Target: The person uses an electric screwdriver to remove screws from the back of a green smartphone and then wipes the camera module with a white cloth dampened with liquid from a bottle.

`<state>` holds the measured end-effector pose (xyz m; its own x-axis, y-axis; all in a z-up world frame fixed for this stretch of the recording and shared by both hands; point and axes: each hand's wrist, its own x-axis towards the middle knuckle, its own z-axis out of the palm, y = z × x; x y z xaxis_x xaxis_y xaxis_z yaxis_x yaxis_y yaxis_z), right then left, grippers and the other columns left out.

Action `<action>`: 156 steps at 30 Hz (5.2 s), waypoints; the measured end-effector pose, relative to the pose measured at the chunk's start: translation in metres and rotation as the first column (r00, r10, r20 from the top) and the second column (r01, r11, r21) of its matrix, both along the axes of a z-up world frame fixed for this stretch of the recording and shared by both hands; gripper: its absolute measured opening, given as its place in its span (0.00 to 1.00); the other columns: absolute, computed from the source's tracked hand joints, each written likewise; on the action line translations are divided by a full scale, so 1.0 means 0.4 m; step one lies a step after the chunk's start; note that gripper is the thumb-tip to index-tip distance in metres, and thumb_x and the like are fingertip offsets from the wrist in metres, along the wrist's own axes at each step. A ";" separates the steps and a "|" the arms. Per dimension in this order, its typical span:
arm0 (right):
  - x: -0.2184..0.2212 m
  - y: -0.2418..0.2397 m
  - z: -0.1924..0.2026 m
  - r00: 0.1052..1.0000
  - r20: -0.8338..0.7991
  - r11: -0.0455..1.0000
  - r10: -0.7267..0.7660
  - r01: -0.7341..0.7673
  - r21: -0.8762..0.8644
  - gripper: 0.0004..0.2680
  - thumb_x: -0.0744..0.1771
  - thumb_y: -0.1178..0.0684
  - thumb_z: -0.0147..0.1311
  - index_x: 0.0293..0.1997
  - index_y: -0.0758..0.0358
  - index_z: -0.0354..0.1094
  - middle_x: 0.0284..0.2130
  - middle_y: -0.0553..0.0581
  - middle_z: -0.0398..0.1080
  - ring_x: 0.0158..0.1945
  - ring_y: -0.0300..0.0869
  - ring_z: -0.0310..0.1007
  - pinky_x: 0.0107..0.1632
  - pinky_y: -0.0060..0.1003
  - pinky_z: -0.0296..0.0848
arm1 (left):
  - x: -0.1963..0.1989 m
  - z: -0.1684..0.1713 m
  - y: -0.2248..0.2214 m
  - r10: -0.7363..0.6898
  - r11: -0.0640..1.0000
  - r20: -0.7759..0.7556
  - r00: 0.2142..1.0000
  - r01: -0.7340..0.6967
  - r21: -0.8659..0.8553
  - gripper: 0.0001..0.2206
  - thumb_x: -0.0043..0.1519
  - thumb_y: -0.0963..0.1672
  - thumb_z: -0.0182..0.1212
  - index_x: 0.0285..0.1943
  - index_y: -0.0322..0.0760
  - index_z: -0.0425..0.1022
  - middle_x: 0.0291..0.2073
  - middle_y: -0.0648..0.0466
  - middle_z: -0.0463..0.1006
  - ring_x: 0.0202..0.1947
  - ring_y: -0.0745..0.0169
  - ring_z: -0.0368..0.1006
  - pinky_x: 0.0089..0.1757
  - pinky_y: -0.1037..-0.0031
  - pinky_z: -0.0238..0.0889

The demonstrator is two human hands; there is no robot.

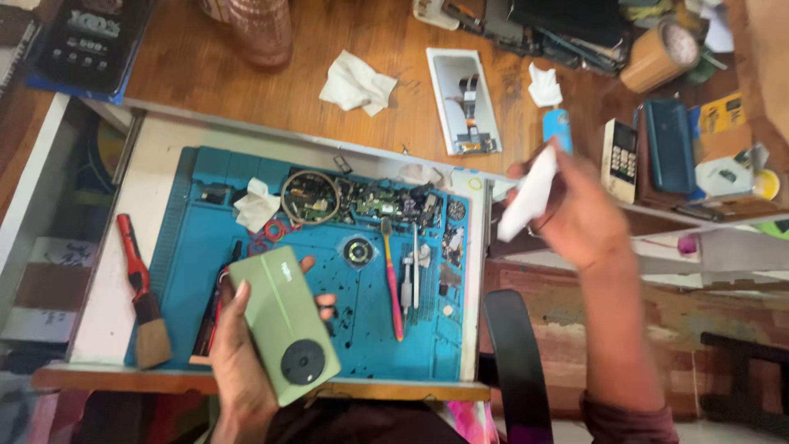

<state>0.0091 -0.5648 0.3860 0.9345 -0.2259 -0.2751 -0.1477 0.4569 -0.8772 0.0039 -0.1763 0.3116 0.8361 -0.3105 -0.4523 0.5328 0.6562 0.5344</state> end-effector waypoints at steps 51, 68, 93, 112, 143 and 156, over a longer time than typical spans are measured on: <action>-0.249 0.558 -0.023 0.978 0.101 0.701 0.185 -0.059 -0.711 0.07 0.66 0.60 0.63 0.45 0.72 0.77 0.35 0.57 0.75 0.29 0.35 0.67 0.29 0.27 0.61 | 0.014 0.129 0.003 0.170 0.945 0.270 0.948 -0.079 -0.317 0.19 0.75 0.52 0.38 0.70 0.42 0.52 0.62 0.37 0.72 0.43 0.46 0.77 0.45 0.61 0.74; -0.208 0.623 -0.007 0.834 0.260 0.167 0.486 0.203 -0.965 0.08 0.63 0.66 0.65 0.44 0.73 0.73 0.40 0.60 0.71 0.38 0.45 0.77 0.37 0.35 0.76 | 0.014 0.161 -0.002 0.168 0.984 0.404 0.899 -0.180 -0.007 0.21 0.73 0.52 0.44 0.71 0.43 0.49 0.61 0.41 0.71 0.42 0.53 0.75 0.43 0.67 0.71; -0.196 0.613 -0.005 0.881 0.178 0.291 0.439 0.048 -0.955 0.07 0.63 0.65 0.62 0.44 0.70 0.74 0.40 0.57 0.74 0.39 0.45 0.80 0.39 0.35 0.77 | 0.016 0.161 -0.011 0.142 0.982 0.418 0.897 -0.182 0.057 0.22 0.72 0.52 0.44 0.71 0.42 0.50 0.58 0.42 0.73 0.40 0.57 0.75 0.40 0.68 0.71; -0.200 0.624 0.009 0.857 0.182 0.354 0.483 -0.001 -0.935 0.07 0.63 0.62 0.63 0.42 0.70 0.74 0.36 0.57 0.75 0.38 0.43 0.81 0.39 0.36 0.77 | -0.008 0.166 0.012 0.080 0.989 0.376 0.923 -0.120 0.084 0.22 0.70 0.52 0.45 0.69 0.45 0.50 0.57 0.44 0.74 0.38 0.58 0.75 0.39 0.69 0.71; -0.126 0.456 -0.102 0.952 0.188 0.916 0.242 -0.289 0.279 0.12 0.71 0.57 0.59 0.56 0.79 0.67 0.41 0.66 0.72 0.40 0.40 0.69 0.40 0.29 0.70 | 0.069 0.200 0.036 0.194 0.953 0.301 0.934 -0.106 -0.283 0.20 0.75 0.52 0.39 0.70 0.42 0.54 0.59 0.39 0.73 0.42 0.49 0.75 0.43 0.61 0.72; -0.162 0.562 0.067 0.936 0.258 0.805 0.237 -0.041 -0.592 0.09 0.64 0.67 0.62 0.48 0.75 0.72 0.41 0.64 0.76 0.38 0.40 0.79 0.36 0.31 0.78 | 0.052 0.241 0.032 0.248 0.904 0.335 0.909 -0.092 -0.419 0.22 0.77 0.53 0.37 0.76 0.41 0.53 0.65 0.37 0.70 0.46 0.48 0.74 0.47 0.61 0.71</action>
<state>-0.0558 -0.3399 0.4128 0.9801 -0.1096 0.1653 0.1488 -0.1447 -0.9782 0.0245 -0.1637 0.4080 0.9725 -0.2312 0.0285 0.2064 0.9118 0.3551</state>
